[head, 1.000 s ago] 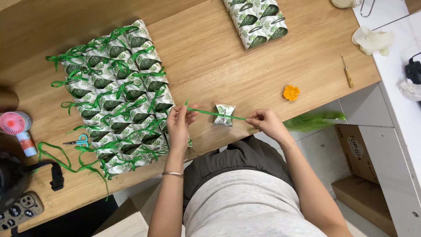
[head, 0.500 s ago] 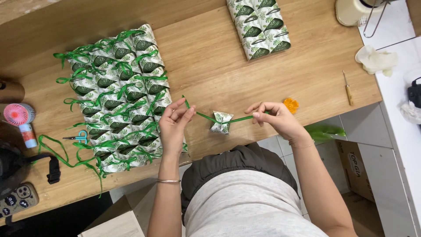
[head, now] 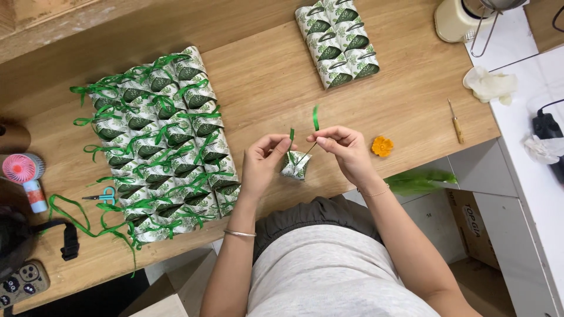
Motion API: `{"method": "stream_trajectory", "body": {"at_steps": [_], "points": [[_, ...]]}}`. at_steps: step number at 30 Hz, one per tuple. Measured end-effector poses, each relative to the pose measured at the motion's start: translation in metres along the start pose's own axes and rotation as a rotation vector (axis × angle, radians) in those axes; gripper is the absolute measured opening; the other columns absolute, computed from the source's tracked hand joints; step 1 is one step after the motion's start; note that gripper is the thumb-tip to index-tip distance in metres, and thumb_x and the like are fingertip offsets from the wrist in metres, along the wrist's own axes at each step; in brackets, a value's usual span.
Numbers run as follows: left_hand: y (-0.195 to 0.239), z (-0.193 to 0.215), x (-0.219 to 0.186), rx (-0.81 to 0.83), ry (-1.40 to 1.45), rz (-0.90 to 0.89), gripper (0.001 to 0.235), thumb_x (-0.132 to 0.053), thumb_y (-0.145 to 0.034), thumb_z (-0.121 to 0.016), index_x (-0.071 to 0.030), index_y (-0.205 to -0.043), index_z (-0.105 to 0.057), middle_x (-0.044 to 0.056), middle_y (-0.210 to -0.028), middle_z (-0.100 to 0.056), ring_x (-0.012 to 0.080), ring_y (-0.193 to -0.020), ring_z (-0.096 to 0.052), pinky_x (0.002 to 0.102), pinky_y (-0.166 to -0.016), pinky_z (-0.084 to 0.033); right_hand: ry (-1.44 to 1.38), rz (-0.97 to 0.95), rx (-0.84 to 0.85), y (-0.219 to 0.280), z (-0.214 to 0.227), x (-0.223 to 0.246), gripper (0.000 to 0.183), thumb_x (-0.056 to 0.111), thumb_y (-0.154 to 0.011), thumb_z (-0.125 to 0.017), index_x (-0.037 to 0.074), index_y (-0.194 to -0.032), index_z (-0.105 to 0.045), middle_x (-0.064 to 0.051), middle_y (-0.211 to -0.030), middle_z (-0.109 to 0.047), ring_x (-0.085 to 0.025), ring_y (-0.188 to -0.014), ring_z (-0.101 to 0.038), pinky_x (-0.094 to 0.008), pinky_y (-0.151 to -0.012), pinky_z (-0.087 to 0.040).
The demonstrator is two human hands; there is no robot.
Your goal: Tying decorative green ribbons around small square packaged items and stacking them on a workbench.
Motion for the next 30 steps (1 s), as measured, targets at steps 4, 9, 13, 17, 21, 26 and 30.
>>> {"method": "stream_trajectory", "body": {"at_steps": [4,9,13,17,21,26,30], "points": [[-0.002,-0.020,-0.012,0.097,-0.012,-0.030,0.029,-0.012,-0.103,-0.072,0.008,-0.123,-0.069,0.009,-0.100,-0.078,0.0094,-0.092,-0.070,0.024,-0.085,-0.056,0.017,0.055,-0.022,0.001,-0.008,0.004,0.019,0.000,-0.101,-0.064,-0.003,-0.119,-0.065,-0.014,-0.108,-0.074,-0.016,-0.103,-0.071,-0.030,-0.094,-0.055],[-0.005,-0.035,-0.026,0.136,0.077,-0.025,0.044,-0.012,-0.095,-0.074,0.004,-0.132,-0.055,0.009,-0.095,-0.078,0.0097,-0.090,-0.073,0.025,-0.086,-0.059,0.005,0.062,0.005,0.008,-0.018,0.005,0.021,0.000,-0.102,-0.064,0.001,-0.121,-0.055,-0.011,-0.103,-0.073,-0.019,-0.093,-0.072,-0.033,-0.087,-0.058],[-0.006,-0.033,-0.013,0.149,0.091,0.152,0.049,-0.013,-0.092,-0.074,0.001,-0.135,-0.055,0.008,-0.092,-0.077,0.0085,-0.085,-0.071,0.024,-0.079,-0.056,0.086,0.046,0.063,0.016,-0.023,0.004,0.021,0.001,-0.101,-0.064,0.003,-0.117,-0.050,-0.009,-0.105,-0.070,-0.017,-0.094,-0.070,-0.032,-0.085,-0.058],[-0.007,-0.028,0.011,0.304,0.168,0.222,0.025,-0.014,-0.098,-0.074,0.002,-0.116,-0.069,0.004,-0.094,-0.076,0.0058,-0.085,-0.068,0.022,-0.079,-0.054,0.201,0.062,0.059,0.026,-0.031,0.015,0.019,0.000,-0.101,-0.063,0.003,-0.113,-0.048,-0.008,-0.107,-0.068,-0.014,-0.099,-0.069,-0.032,-0.084,-0.060],[-0.006,-0.035,0.019,0.320,0.156,0.174,0.015,-0.015,-0.101,-0.072,0.000,-0.101,-0.071,0.002,-0.092,-0.074,0.0042,-0.083,-0.065,0.021,-0.076,-0.051,0.572,0.236,-0.021,0.035,-0.042,0.027,0.024,0.001,-0.098,-0.068,0.003,-0.112,-0.049,-0.007,-0.099,-0.066,-0.014,-0.094,-0.071,-0.029,-0.080,-0.060],[0.001,-0.037,0.014,0.133,-0.076,0.024,0.013,-0.014,-0.097,-0.074,-0.003,-0.093,-0.071,-0.002,-0.084,-0.069,0.0033,-0.077,-0.061,0.020,-0.069,-0.050,1.325,0.650,-0.132,0.047,-0.069,0.051,0.038,-0.001,-0.087,-0.076,0.004,-0.124,-0.067,-0.011,-0.083,-0.059,-0.028,-0.077,-0.057,-0.039,-0.075,-0.048],[0.011,-0.042,-0.011,0.070,-0.209,-0.057,0.013,-0.012,-0.094,-0.077,-0.001,-0.091,-0.072,-0.001,-0.087,-0.066,0.0042,-0.075,-0.062,0.021,-0.067,-0.050,1.321,0.787,-0.196,0.053,-0.074,0.050,0.038,-0.001,-0.091,-0.074,0.003,-0.128,-0.066,-0.010,-0.092,-0.061,-0.027,-0.082,-0.058,-0.039,-0.077,-0.046]]}}
Point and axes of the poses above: each hand's wrist, its own y-axis away from the middle knuckle, its own z-axis out of the back of the hand, x = y × z, the point moved 5 cm from there along -y, towards the middle knuckle
